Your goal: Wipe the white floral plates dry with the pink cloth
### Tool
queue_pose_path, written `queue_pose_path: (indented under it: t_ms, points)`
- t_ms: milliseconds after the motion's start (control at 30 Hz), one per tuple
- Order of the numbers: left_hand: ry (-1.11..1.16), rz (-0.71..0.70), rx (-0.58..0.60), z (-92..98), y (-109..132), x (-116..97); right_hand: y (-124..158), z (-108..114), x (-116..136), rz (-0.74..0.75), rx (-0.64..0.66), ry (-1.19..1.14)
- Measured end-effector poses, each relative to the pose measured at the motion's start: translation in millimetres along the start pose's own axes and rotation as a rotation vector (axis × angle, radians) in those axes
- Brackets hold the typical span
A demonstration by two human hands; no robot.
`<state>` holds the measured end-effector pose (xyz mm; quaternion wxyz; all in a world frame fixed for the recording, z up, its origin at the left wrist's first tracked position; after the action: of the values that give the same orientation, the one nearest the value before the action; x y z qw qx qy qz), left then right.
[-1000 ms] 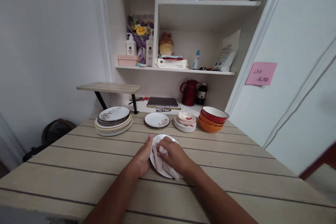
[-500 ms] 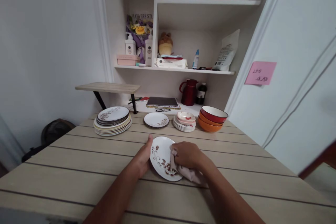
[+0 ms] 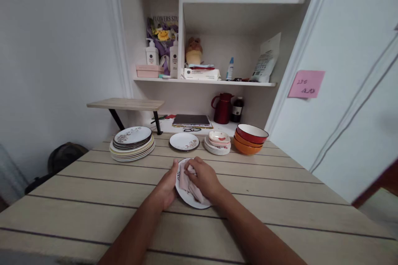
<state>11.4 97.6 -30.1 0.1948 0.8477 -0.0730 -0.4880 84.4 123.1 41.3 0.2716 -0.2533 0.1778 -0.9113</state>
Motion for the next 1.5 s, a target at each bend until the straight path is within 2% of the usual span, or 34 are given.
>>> queue_pose_path:
  t_ms: [133,267,400,533,633,733,933,1033,1200,1500]
  points:
    - [-0.007,0.018,0.018,-1.1,-1.8,3.4,-4.0,9.1,-32.1,-0.091,-0.001,0.131]
    - [-0.025,0.028,0.02,-1.2,-1.1,4.7,5.1,16.1,-53.0,-0.118,0.094,0.233]
    - [-0.024,0.049,0.027,-0.8,1.1,6.4,21.9,14.3,-33.5,-0.003,0.23,0.224]
    - [0.028,0.056,0.063,-1.2,-0.9,7.6,29.5,13.0,-7.5,0.081,0.264,0.145]
    - [0.052,0.03,0.072,0.6,-6.3,6.2,24.3,10.5,8.6,0.122,0.211,-0.091]
    - [0.063,0.011,0.089,0.5,-9.4,3.8,12.8,7.9,10.6,0.089,0.082,-0.282]
    - [0.069,0.004,0.206,-10.2,0.0,-2.5,-3.7,-3.5,-13.8,-0.139,-0.133,-0.167]
    - [0.049,-0.04,0.196,-9.0,1.9,-6.3,-4.4,-2.5,-21.8,-0.209,-0.186,-0.124]
    - [0.022,-0.07,0.135,-2.6,-1.7,-5.4,-1.1,7.0,-29.7,-0.249,-0.231,-0.099]
    - [0.026,-0.094,0.068,1.3,-2.1,-5.2,2.8,21.5,-40.1,-0.248,-0.22,-0.136]
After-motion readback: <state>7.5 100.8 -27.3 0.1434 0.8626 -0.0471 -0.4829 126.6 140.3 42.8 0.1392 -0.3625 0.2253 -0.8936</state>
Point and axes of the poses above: each hand's wrist, its own y-axis away from the middle knuckle, its own z-axis out of the back of the hand, x = y × z, the point moved 10 cm from there along -y, towards the middle knuckle, and after that the axes turned 12 degrees about -x, right-handed, at the moved point
